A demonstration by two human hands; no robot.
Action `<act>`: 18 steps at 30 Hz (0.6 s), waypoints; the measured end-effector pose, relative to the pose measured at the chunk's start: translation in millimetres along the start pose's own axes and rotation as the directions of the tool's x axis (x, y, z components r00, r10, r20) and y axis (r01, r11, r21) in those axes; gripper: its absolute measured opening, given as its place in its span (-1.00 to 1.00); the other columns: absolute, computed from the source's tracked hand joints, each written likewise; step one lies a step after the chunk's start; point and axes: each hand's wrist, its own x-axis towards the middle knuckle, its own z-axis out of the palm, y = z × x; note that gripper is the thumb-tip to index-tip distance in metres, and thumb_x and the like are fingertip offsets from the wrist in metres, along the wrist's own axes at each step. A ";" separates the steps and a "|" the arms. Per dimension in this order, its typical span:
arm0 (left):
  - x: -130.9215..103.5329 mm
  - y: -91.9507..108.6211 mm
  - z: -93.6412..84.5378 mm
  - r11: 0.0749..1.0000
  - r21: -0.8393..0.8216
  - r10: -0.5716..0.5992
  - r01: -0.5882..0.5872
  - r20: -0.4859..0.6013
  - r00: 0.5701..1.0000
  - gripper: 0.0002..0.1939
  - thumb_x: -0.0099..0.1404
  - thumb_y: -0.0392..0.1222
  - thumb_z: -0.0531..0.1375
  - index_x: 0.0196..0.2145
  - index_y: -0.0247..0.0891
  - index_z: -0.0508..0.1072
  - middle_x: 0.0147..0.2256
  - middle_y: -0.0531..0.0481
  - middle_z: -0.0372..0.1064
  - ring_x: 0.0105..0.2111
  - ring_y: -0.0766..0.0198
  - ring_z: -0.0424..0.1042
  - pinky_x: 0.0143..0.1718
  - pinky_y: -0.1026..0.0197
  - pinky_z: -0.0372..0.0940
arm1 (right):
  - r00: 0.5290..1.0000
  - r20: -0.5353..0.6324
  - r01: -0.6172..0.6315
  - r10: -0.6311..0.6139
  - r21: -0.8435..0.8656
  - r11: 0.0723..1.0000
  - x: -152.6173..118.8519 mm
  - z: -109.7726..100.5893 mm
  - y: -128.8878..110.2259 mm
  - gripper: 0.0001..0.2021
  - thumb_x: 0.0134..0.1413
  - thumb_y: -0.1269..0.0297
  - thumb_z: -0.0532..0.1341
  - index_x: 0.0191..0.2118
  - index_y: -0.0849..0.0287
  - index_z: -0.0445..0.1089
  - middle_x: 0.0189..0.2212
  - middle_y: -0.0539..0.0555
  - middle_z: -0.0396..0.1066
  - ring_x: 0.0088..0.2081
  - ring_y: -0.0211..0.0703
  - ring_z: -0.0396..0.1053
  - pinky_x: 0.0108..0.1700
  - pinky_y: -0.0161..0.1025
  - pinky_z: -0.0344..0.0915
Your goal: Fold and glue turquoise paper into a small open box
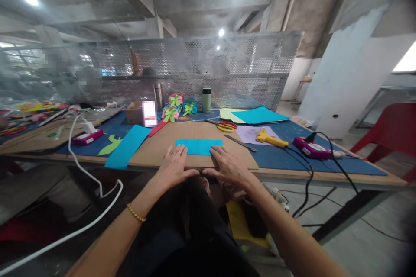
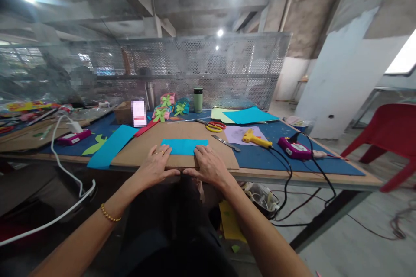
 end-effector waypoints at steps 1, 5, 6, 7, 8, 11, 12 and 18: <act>0.1 1.4 -1.2 1.000 -0.004 0.007 -0.007 -0.001 1.000 -0.12 0.25 0.38 0.07 0.22 -0.46 0.25 0.20 -0.43 0.24 0.26 -0.15 0.15 0.26 -0.21 -0.04 | 1.000 0.009 0.001 -0.001 0.004 1.000 0.3 -1.4 -1.1 -0.30 0.14 -0.21 0.16 0.13 0.36 0.30 0.13 0.41 0.30 0.17 0.23 0.25 0.19 0.12 0.20; -1.2 11.8 -5.6 0.998 -0.027 0.052 -0.052 0.006 0.999 -0.18 0.28 0.31 0.09 0.29 -0.30 0.17 0.26 -0.35 0.16 0.28 -0.11 0.10 0.27 -0.20 -0.05 | 1.000 0.019 0.023 -0.023 -0.028 0.999 0.1 -6.0 -6.3 -0.26 0.13 -0.22 0.15 0.19 0.35 0.25 0.10 0.42 0.30 0.14 0.25 0.25 0.14 0.13 0.23; -1.6 14.4 -6.1 0.998 -0.033 0.061 -0.061 0.013 0.998 -0.21 0.29 0.30 0.10 0.30 -0.25 0.18 0.25 -0.33 0.17 0.28 -0.10 0.11 0.27 -0.19 -0.05 | 0.999 0.025 0.038 -0.037 -0.042 0.998 -0.5 -6.3 -6.9 -0.25 0.13 -0.21 0.16 0.23 0.32 0.22 0.10 0.41 0.29 0.14 0.26 0.24 0.14 0.14 0.23; -1.9 16.5 -6.5 0.997 -0.037 0.065 -0.064 0.022 0.998 -0.24 0.29 0.29 0.11 0.29 -0.21 0.19 0.24 -0.31 0.20 0.28 -0.10 0.12 0.26 -0.19 -0.04 | 0.998 0.033 0.051 -0.050 -0.055 0.997 -1.1 -6.3 -7.2 -0.24 0.13 -0.20 0.16 0.27 0.29 0.18 0.11 0.41 0.28 0.14 0.27 0.23 0.13 0.15 0.23; -2.0 18.0 -6.6 0.997 -0.041 0.062 -0.061 0.028 0.998 -0.25 0.28 0.28 0.12 0.28 -0.17 0.21 0.23 -0.29 0.22 0.27 -0.10 0.14 0.26 -0.18 -0.03 | 0.997 0.042 0.063 -0.061 -0.067 0.996 -1.8 -5.8 -7.0 -0.24 0.14 -0.19 0.16 0.29 0.24 0.16 0.12 0.40 0.27 0.15 0.27 0.23 0.13 0.15 0.22; -1.2 18.8 -7.1 0.997 -0.063 0.044 -0.042 0.043 0.998 -0.26 0.26 0.29 0.14 0.27 -0.13 0.24 0.23 -0.28 0.23 0.26 -0.11 0.14 0.24 -0.16 0.00 | 0.995 0.063 0.083 -0.077 -0.092 0.992 -2.3 -3.1 -4.4 -0.27 0.15 -0.18 0.15 0.29 0.21 0.19 0.16 0.43 0.22 0.18 0.30 0.19 0.15 0.16 0.19; -0.7 18.6 -7.4 0.997 -0.071 0.040 -0.037 0.047 0.998 -0.26 0.25 0.30 0.15 0.27 -0.13 0.24 0.23 -0.28 0.23 0.26 -0.10 0.15 0.24 -0.16 0.00 | 0.995 0.069 0.082 -0.075 -0.098 0.992 -1.9 -2.1 -3.4 -0.27 0.15 -0.18 0.16 0.29 0.22 0.21 0.17 0.44 0.21 0.19 0.32 0.17 0.16 0.17 0.18; -0.8 23.7 -7.0 0.999 -0.041 0.011 -0.009 0.050 0.999 -0.15 0.18 0.33 0.20 0.28 -0.20 0.24 0.26 -0.35 0.16 0.28 -0.20 0.09 0.27 -0.21 -0.07 | 0.994 0.097 0.058 -0.048 -0.106 0.993 1.1 0.8 -2.5 -0.23 0.10 -0.17 0.22 0.30 0.24 0.21 0.19 0.47 0.20 0.21 0.37 0.17 0.18 0.17 0.17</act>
